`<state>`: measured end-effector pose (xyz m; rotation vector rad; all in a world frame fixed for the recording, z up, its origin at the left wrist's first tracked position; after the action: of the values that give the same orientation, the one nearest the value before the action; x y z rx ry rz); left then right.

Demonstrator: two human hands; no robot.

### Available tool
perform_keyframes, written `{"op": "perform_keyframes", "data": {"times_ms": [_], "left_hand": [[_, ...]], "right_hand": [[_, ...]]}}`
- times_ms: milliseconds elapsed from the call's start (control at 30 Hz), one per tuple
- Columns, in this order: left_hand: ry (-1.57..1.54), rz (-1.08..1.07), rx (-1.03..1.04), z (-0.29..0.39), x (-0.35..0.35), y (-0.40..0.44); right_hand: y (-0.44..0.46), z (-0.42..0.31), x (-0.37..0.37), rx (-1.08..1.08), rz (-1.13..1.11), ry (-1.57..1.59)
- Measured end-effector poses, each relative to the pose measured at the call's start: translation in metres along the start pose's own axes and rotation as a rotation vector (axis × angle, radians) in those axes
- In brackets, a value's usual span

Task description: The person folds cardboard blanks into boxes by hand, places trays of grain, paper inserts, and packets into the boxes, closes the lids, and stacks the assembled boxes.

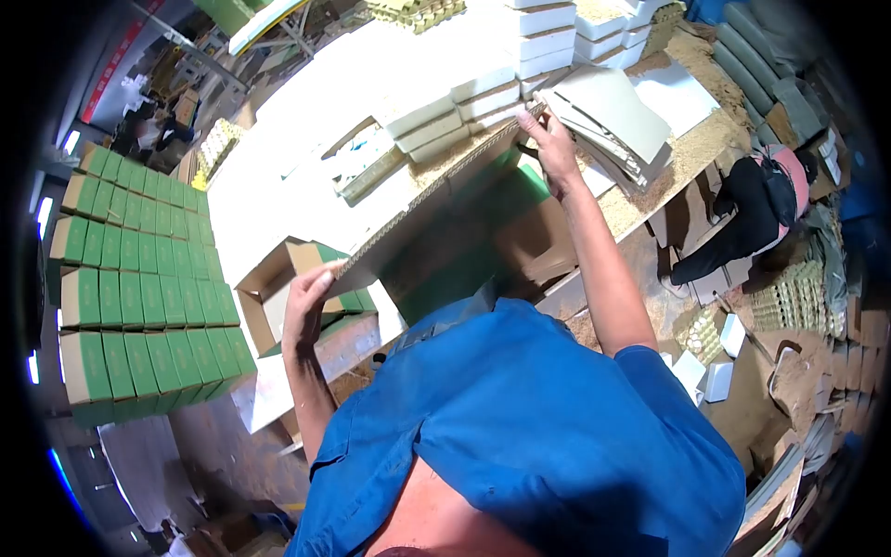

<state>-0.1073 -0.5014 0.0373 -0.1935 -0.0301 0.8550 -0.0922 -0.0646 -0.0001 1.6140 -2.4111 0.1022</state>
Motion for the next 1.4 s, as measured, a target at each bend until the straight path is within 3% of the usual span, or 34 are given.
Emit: {"op": "perform_keyframes", "data": {"times_ms": [100, 200, 300, 367, 400, 567, 633, 667, 733, 833, 933, 1033, 1133, 1167, 1233, 1267, 1300, 1367, 1400], "left_hand": [[0.103, -0.164, -0.133, 0.019, 0.012, -0.006], [0.105, -0.178, -0.141, 0.017, 0.009, -0.003], [0.157, -0.089, -0.164, 0.017, 0.002, -0.003], [0.325, -0.029, -0.002, 0.029, 0.008, -0.003], [0.554, 0.019, 0.042, 0.039, 0.012, -0.003], [0.753, 0.026, -0.042, 0.058, 0.028, -0.004], [0.798, 0.156, 0.094, 0.065, 0.009, -0.004], [0.662, 0.166, -0.009, 0.070, 0.003, -0.003], [0.615, 0.145, 0.161, 0.088, 0.009, -0.001], [0.713, 0.195, 0.189, 0.093, 0.013, 0.011], [0.771, 0.168, -0.098, 0.074, 0.029, 0.035], [0.964, 0.121, -0.010, 0.062, 0.045, 0.041], [1.173, -0.163, -0.168, 0.056, 0.079, 0.040], [1.110, -0.160, -0.202, 0.057, 0.074, 0.042], [0.951, -0.369, -0.155, 0.056, 0.059, 0.037], [1.064, -0.479, 0.035, 0.052, 0.055, 0.031], [1.163, -0.505, 0.072, 0.052, 0.059, 0.023], [0.967, -0.403, -0.223, 0.045, 0.065, 0.024], [0.857, -0.309, -0.269, 0.037, 0.059, 0.027]], "right_hand": [[-0.008, -0.008, 0.005, -0.007, 0.001, -0.038], [-0.008, -0.007, 0.002, -0.021, -0.024, -0.026], [-0.002, 0.010, -0.009, -0.073, -0.014, 0.002], [-0.002, 0.014, -0.015, -0.094, 0.001, 0.035], [-0.007, 0.009, -0.012, -0.080, -0.025, 0.071], [-0.019, -0.011, 0.001, -0.044, -0.121, 0.104], [-0.031, -0.040, 0.015, -0.037, -0.154, 0.116], [-0.036, -0.060, 0.026, -0.053, -0.233, -0.005], [-0.040, -0.087, 0.045, -0.181, -0.352, -0.292], [-0.040, -0.092, 0.068, -0.108, -0.425, -0.329], [-0.021, -0.033, 0.074, -0.161, -0.285, -0.363], [-0.015, -0.011, 0.082, -0.262, -0.268, -0.261], [-0.044, -0.011, 0.105, -0.371, -0.006, -0.538], [-0.044, -0.010, 0.105, -0.308, 0.044, -0.531], [-0.037, -0.012, 0.101, -0.117, 0.004, -0.421], [-0.027, 0.005, 0.094, -0.121, -0.143, -0.382], [-0.022, 0.041, 0.087, -0.016, -0.302, -0.160], [-0.024, 0.029, 0.084, 0.093, -0.370, -0.554], [-0.027, 0.017, 0.092, 0.092, -0.371, -0.636]]}}
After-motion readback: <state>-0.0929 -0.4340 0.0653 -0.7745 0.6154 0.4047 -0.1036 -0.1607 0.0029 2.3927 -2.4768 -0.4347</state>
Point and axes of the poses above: each hand's wrist, its own y-axis towards the middle knuckle, its own x-axis out of the palm, z = x × y, the point moved 5 cm from there along y, towards the middle knuckle, and after that the axes turned 7 degrees about -z, right-handed, at the moved point
